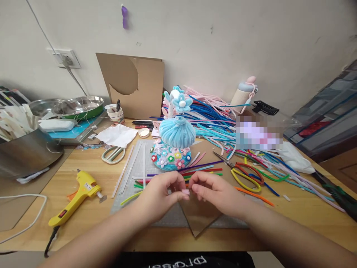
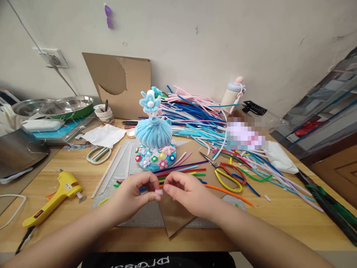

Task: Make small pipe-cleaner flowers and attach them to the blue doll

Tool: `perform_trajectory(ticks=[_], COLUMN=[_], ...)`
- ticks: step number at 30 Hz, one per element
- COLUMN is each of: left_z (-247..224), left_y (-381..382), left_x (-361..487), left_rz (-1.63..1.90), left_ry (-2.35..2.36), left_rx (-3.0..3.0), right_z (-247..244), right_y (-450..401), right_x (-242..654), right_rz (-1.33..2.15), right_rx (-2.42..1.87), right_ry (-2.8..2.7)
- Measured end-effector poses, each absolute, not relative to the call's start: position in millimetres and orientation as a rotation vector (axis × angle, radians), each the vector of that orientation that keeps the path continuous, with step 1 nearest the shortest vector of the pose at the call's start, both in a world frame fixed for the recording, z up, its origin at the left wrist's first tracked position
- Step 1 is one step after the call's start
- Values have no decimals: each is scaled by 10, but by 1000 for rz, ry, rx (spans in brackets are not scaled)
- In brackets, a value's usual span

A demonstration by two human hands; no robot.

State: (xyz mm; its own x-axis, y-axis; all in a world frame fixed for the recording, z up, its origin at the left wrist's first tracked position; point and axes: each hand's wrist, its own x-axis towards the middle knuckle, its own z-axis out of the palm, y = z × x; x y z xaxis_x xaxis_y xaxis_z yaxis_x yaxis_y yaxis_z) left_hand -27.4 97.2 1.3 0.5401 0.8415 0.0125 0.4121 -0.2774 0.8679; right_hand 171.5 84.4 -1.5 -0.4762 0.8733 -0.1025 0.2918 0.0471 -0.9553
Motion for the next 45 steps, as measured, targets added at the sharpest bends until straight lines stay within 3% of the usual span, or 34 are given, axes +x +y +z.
perform_trajectory(ticks=[4,11,19,25,38,45], left_z=[-160,-308,-313,-294,-315,-351], left_y=[1006,945,981,946,918,915], left_x=[-131,-171,-203,-207,-99,-79], left_rz=[877,943,905,883,926,937], left_ry=[952,836,876,773,623,684], left_rx=[1869,1850,2106,2125,1276,1256], right_z=[-177,-388,-349,-363,-382,-383], right_y=[847,844,816,815,819,823], right_x=[1607,1584,1579,1590,1576,1571], right_rz=[1809,2069,1759,1752,1816,1609], right_rx=[-948,-843,-1082,-1056,-949,-1031], right_ry=[-1348,-990,-1298,-1392,-1339,-1480])
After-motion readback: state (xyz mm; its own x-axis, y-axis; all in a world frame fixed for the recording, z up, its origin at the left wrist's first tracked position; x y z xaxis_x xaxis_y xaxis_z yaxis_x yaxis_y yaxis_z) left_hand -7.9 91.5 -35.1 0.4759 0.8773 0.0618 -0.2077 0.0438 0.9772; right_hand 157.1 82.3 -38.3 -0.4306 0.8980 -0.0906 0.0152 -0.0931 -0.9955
